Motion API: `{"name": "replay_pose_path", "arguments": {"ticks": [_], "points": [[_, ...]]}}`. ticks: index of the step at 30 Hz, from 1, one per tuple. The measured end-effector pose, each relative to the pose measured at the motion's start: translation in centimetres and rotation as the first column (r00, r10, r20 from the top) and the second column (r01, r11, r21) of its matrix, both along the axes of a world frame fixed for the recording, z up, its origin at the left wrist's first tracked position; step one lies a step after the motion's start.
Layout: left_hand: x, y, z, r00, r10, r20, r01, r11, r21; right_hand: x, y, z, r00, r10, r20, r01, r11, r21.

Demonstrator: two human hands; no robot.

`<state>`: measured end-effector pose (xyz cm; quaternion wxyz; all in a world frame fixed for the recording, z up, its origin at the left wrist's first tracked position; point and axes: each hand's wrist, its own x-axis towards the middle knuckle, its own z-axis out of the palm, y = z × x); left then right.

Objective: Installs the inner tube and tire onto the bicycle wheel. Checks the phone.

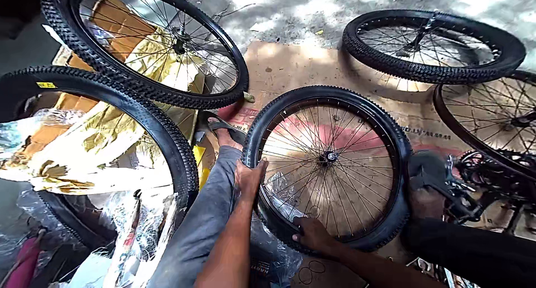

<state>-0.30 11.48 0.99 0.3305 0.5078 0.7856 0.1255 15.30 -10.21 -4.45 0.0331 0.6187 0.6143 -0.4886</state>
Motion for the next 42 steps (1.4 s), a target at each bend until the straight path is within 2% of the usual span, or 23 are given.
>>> {"name": "replay_pose_path", "arguments": {"ticks": [2,3,7,9,11,15,18,22,25,28,33,36,38,40,42], "points": [[0.7,2.0,-1.1,0.992,0.019,-0.125,-0.024,0.999,-0.036,-0.1,0.0,0.0,1.000,0.010,-0.010,-0.010,1.000,-0.001],[0.6,2.6,-2.2,0.989,0.063,-0.131,-0.066,0.998,-0.023,-0.1,0.1,0.1,1.000,0.012,-0.011,-0.012,1.000,-0.015],[-0.3,3.9,-5.4,0.970,0.235,0.062,-0.234,0.972,-0.010,-0.3,0.7,-0.3,1.000,-0.029,-0.004,0.028,0.997,-0.074],[-0.6,3.9,-5.9,0.965,0.252,0.071,-0.249,0.967,-0.043,-0.4,0.5,-0.5,1.000,-0.014,-0.004,0.014,0.996,-0.086],[-0.4,4.0,-5.2,0.979,0.203,-0.007,-0.203,0.978,-0.052,-0.4,0.5,-0.4,1.000,-0.005,-0.005,0.005,0.998,-0.061],[1.0,5.3,-3.2,0.990,-0.012,-0.143,0.025,0.996,0.087,-0.4,0.4,-0.1,1.000,-0.004,-0.001,0.004,0.999,-0.050],[2.4,9.0,-1.8,0.973,-0.148,-0.179,0.155,0.987,0.029,-0.2,0.3,0.0,1.000,-0.017,-0.002,0.017,0.999,-0.042],[2.0,11.9,-3.1,0.998,-0.056,0.022,0.057,0.997,-0.046,0.0,0.5,0.3,0.999,-0.025,-0.020,0.024,0.998,-0.065],[2.4,12.8,-3.5,1.000,0.003,-0.002,-0.003,0.994,-0.106,-0.1,1.0,0.9,0.999,-0.020,-0.041,0.017,0.997,-0.076],[2.0,13.1,-3.5,0.998,-0.040,0.040,0.044,0.992,-0.122,-0.1,0.9,1.0,0.999,-0.015,-0.049,0.012,0.998,-0.064],[0.1,10.4,-2.8,0.982,-0.142,0.127,0.157,0.981,-0.116,1.6,-0.3,0.7,0.995,0.070,-0.076,-0.072,0.997,-0.021],[-2.0,6.3,-2.8,0.971,-0.115,0.211,0.144,0.982,-0.126,6.1,-1.6,2.1,0.965,0.236,-0.112,-0.238,0.971,-0.009],[-3.1,1.7,-3.2,0.965,-0.002,0.264,0.044,0.987,-0.153,9.4,-2.5,3.1,0.921,0.386,-0.047,-0.388,0.921,-0.043],[-3.4,-3.4,-2.4,0.930,0.154,0.335,-0.072,0.967,-0.246,12.5,-2.9,4.8,0.862,0.500,0.079,-0.483,0.860,-0.164],[-3.3,-7.4,-0.9,0.861,0.311,0.402,-0.170,0.922,-0.349,14.0,-3.0,7.3,0.799,0.536,0.272,-0.456,0.836,-0.307]]}}
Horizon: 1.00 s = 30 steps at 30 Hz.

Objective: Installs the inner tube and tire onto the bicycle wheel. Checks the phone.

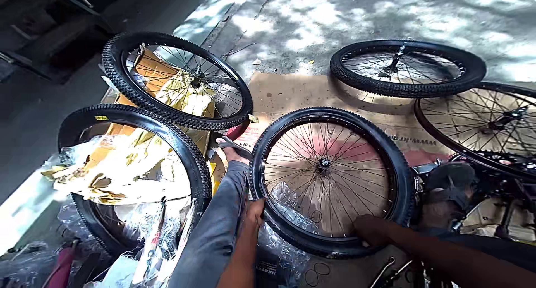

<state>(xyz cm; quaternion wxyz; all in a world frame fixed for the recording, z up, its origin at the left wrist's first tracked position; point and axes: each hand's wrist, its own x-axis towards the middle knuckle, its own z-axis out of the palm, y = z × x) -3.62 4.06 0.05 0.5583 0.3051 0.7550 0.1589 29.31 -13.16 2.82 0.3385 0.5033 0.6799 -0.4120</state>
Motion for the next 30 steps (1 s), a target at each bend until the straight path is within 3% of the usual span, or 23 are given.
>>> {"name": "replay_pose_path", "arguments": {"ticks": [2,3,6,8,10,12,15,19,22,24,26,28,30], "points": [[0.0,-1.8,0.8,0.989,0.097,0.112,-0.099,0.995,0.006,-0.2,0.1,1.5,0.979,-0.072,0.192,0.057,0.995,0.083],[0.1,-1.8,0.9,0.979,0.125,0.163,-0.135,0.990,0.049,-0.7,0.5,2.2,0.978,-0.123,0.170,0.095,0.981,0.167],[1.4,-0.8,0.7,0.978,0.139,0.157,-0.165,0.972,0.169,-4.6,1.9,2.0,0.958,-0.189,-0.217,0.265,0.873,0.409],[2.9,-0.6,0.2,0.991,0.131,-0.008,-0.127,0.977,0.170,-8.9,3.4,0.4,0.879,-0.231,-0.417,0.397,0.838,0.373],[3.9,-1.7,-1.2,0.977,0.118,-0.177,-0.094,0.986,0.138,-12.4,4.4,-2.2,0.820,-0.332,-0.466,0.471,0.854,0.220],[3.7,-2.9,-2.6,0.975,0.113,-0.190,-0.089,0.988,0.127,-14.0,4.7,-4.9,0.768,-0.430,-0.474,0.526,0.846,0.085],[2.0,-3.4,-4.0,0.988,0.143,0.057,-0.150,0.980,0.133,-14.8,5.2,-6.0,0.694,-0.589,-0.413,0.625,0.778,-0.059],[-0.7,-3.2,-6.1,0.870,0.142,0.472,-0.172,0.985,0.019,-17.6,5.1,-4.8,0.710,-0.688,-0.148,0.703,0.703,0.104],[-1.3,-2.8,-6.5,0.835,0.160,0.526,-0.175,0.984,-0.023,-18.4,5.0,-4.9,0.687,-0.716,-0.123,0.726,0.670,0.155],[0.1,-2.8,-4.3,0.916,0.202,0.347,-0.223,0.975,0.022,-17.7,4.9,-4.7,0.700,-0.698,-0.153,0.714,0.691,0.112],[2.0,-1.3,-1.9,0.981,0.192,-0.011,-0.186,0.964,0.191,-17.2,5.1,-4.7,0.702,-0.691,-0.173,0.710,0.700,0.081],[3.5,2.0,-0.6,0.943,0.121,-0.311,-0.026,0.956,0.293,-17.0,5.2,-4.8,0.692,-0.697,-0.186,0.718,0.691,0.080],[4.6,5.0,-0.3,0.889,-0.023,-0.457,0.129,0.971,0.201,-17.0,5.0,-5.0,0.694,-0.696,-0.183,0.716,0.694,0.077]]}}
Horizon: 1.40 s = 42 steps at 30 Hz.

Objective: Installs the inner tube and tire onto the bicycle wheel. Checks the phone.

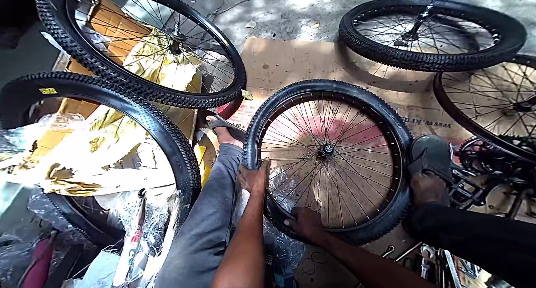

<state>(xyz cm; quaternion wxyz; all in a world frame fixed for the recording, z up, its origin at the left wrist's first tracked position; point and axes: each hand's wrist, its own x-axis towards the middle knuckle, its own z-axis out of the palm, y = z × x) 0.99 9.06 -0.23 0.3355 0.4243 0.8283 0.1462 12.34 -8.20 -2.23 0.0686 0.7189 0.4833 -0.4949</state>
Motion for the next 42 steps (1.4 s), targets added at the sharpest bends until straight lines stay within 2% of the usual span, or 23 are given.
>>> {"name": "replay_pose_path", "arguments": {"ticks": [2,4,11,16,18,19,20,21,22,24,26,27,28,29,30,31,32,33,34,35,37,39,42], "points": [[0.8,1.9,-0.9,0.988,-0.040,-0.148,0.032,0.998,-0.062,0.0,0.1,-0.3,1.000,0.002,-0.001,-0.002,1.000,0.006],[0.8,2.6,-2.2,0.985,0.002,-0.172,-0.008,0.999,-0.036,0.0,0.3,-0.6,1.000,-0.011,0.002,0.011,1.000,0.008],[-2.2,3.1,-6.0,0.974,0.188,0.129,-0.196,0.979,0.053,-0.5,0.1,-1.2,1.000,-0.030,-0.010,0.029,0.999,-0.035],[-2.6,3.6,-7.3,0.961,0.168,0.220,-0.195,0.975,0.110,-0.7,-0.1,-0.2,0.998,-0.066,-0.007,0.066,0.998,0.020],[-1.3,3.0,-5.4,0.979,0.141,0.145,-0.161,0.977,0.137,-0.5,-0.2,0.6,0.997,-0.072,-0.017,0.073,0.996,0.059],[-0.6,2.2,-2.8,0.989,0.105,0.109,-0.116,0.988,0.105,-0.5,-0.3,0.9,0.998,-0.069,-0.016,0.070,0.994,0.080],[-0.8,1.5,1.4,0.981,0.024,0.191,-0.011,0.998,-0.069,-0.6,-0.5,1.0,0.998,-0.064,-0.015,0.065,0.994,0.089],[-0.9,1.3,3.8,0.974,-0.014,0.227,0.051,0.986,-0.159,-0.7,-0.7,1.2,0.998,-0.059,-0.014,0.060,0.994,0.087],[-0.5,1.3,3.4,0.987,-0.005,0.162,0.022,0.994,-0.103,-0.7,-0.6,1.4,0.998,-0.057,-0.007,0.058,0.995,0.086],[-0.3,1.8,0.2,0.999,0.011,0.044,-0.013,0.999,0.044,-0.6,-0.3,1.2,0.998,-0.067,0.007,0.066,0.994,0.090],[-1.0,1.4,1.5,0.991,-0.066,0.116,0.073,0.996,-0.053,-0.7,-0.5,1.0,0.997,-0.075,-0.005,0.075,0.994,0.085],[-0.7,1.1,1.4,0.996,-0.052,0.078,0.053,0.999,-0.010,-0.7,-0.5,0.9,0.997,-0.076,-0.014,0.077,0.993,0.086],[0.7,0.7,-1.0,0.988,0.104,-0.111,-0.076,0.970,0.232,-0.7,-0.5,0.8,0.997,-0.071,-0.016,0.072,0.994,0.086],[1.4,0.6,-1.5,0.962,0.204,-0.182,-0.138,0.937,0.320,-0.8,-0.6,0.8,0.998,-0.066,-0.016,0.068,0.994,0.081],[0.8,0.7,1.8,0.995,0.089,-0.042,-0.087,0.995,0.056,-0.9,-0.6,0.9,0.998,-0.064,-0.018,0.065,0.995,0.079],[-0.2,1.3,3.5,0.997,0.032,0.076,-0.021,0.991,-0.135,-1.0,-0.6,0.8,0.998,-0.059,-0.016,0.060,0.995,0.078],[-0.4,1.9,2.3,0.996,0.059,0.062,-0.049,0.987,-0.150,-1.0,-0.6,0.7,0.999,-0.051,-0.010,0.051,0.995,0.084],[0.0,2.6,-1.6,0.984,0.149,-0.097,-0.150,0.989,0.001,-0.9,-0.5,0.4,0.999,-0.043,0.002,0.043,0.995,0.094],[-0.5,3.4,-3.8,0.982,0.153,-0.111,-0.152,0.988,0.016,-0.9,-0.5,0.0,0.999,-0.032,0.010,0.031,0.995,0.098],[-1.5,3.7,-4.8,0.993,0.109,-0.053,-0.110,0.994,-0.023,-0.9,-0.6,-0.4,1.000,-0.020,0.007,0.019,0.996,0.090],[-3.4,3.3,-5.5,0.984,0.042,0.175,-0.038,0.999,-0.022,-0.6,-1.2,-1.2,1.000,0.006,-0.013,-0.004,0.996,0.092],[-4.7,2.7,-5.7,0.898,-0.011,0.440,-0.005,0.999,0.035,-0.3,-1.4,-1.8,1.000,0.017,-0.026,-0.014,0.993,0.119],[-5.4,1.9,-4.8,0.811,-0.042,0.584,0.027,0.999,0.035,0.1,-1.8,-1.3,0.998,0.039,-0.047,-0.034,0.994,0.106]]}}
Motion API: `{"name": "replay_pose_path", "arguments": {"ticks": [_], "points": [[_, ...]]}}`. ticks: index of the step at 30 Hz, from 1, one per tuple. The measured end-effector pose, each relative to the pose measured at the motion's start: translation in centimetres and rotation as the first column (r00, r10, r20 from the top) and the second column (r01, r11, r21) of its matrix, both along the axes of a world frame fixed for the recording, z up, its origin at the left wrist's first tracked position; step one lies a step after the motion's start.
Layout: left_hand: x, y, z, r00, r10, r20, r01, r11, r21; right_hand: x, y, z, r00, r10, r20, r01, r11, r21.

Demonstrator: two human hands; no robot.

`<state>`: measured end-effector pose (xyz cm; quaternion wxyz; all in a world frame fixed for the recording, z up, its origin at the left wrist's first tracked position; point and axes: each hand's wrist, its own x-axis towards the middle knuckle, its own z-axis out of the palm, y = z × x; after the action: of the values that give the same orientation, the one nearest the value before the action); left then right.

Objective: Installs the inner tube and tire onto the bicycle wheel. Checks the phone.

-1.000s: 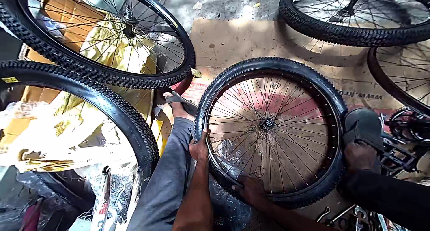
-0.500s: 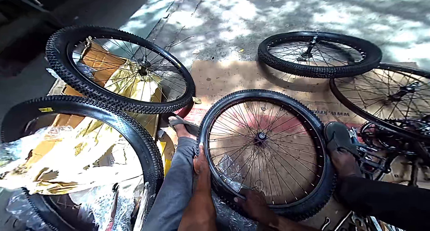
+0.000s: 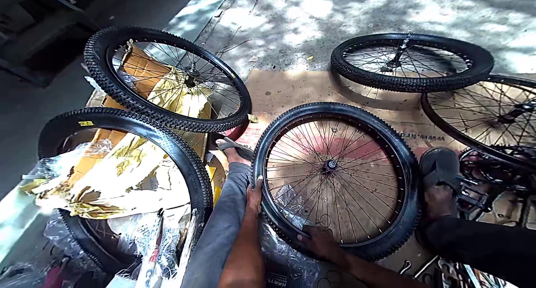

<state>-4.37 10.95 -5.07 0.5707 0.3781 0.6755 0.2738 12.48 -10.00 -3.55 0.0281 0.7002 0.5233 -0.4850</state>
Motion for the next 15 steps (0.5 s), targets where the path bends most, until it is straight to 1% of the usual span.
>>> {"name": "replay_pose_path", "arguments": {"ticks": [1,2,4,5,6,7,9,11,13,15], "points": [[0.3,-0.1,0.3,0.999,0.025,-0.023,-0.025,1.000,0.009,0.3,-0.1,0.4,1.000,0.014,0.002,-0.014,1.000,-0.001],[0.9,-0.3,0.5,0.994,0.063,-0.095,-0.060,0.998,0.029,0.7,-0.1,0.9,0.999,0.031,0.007,-0.031,1.000,0.001],[2.2,-1.1,1.1,0.940,0.110,-0.324,-0.101,0.994,0.043,1.8,-0.4,1.7,0.997,0.074,0.021,-0.074,0.997,0.005],[2.8,-2.0,1.5,0.898,0.106,-0.428,-0.110,0.994,0.015,2.5,-0.7,2.0,0.994,0.104,0.031,-0.104,0.995,-0.014],[3.2,-3.2,1.9,0.867,0.087,-0.491,-0.115,0.993,-0.029,3.3,-1.1,2.4,0.989,0.140,0.038,-0.139,0.990,-0.040],[3.5,-4.5,2.2,0.852,0.071,-0.518,-0.121,0.991,-0.064,4.1,-1.5,2.5,0.982,0.182,0.046,-0.180,0.982,-0.059],[3.5,-7.0,2.0,0.873,0.089,-0.479,-0.149,0.985,-0.089,5.8,-2.1,3.2,0.958,0.279,0.064,-0.273,0.958,-0.083],[3.5,-9.0,1.8,0.928,0.135,-0.348,-0.187,0.975,-0.122,7.4,-2.1,4.7,0.916,0.383,0.121,-0.368,0.920,-0.133],[3.3,-10.4,2.1,0.954,0.196,-0.226,-0.237,0.956,-0.173,8.3,-2.1,6.2,0.859,0.458,0.229,-0.425,0.887,-0.180],[2.9,-11.2,2.8,0.952,0.265,-0.154,-0.289,0.943,-0.166,8.0,-2.4,7.5,0.814,0.468,0.345,-0.431,0.884,-0.181]]}}
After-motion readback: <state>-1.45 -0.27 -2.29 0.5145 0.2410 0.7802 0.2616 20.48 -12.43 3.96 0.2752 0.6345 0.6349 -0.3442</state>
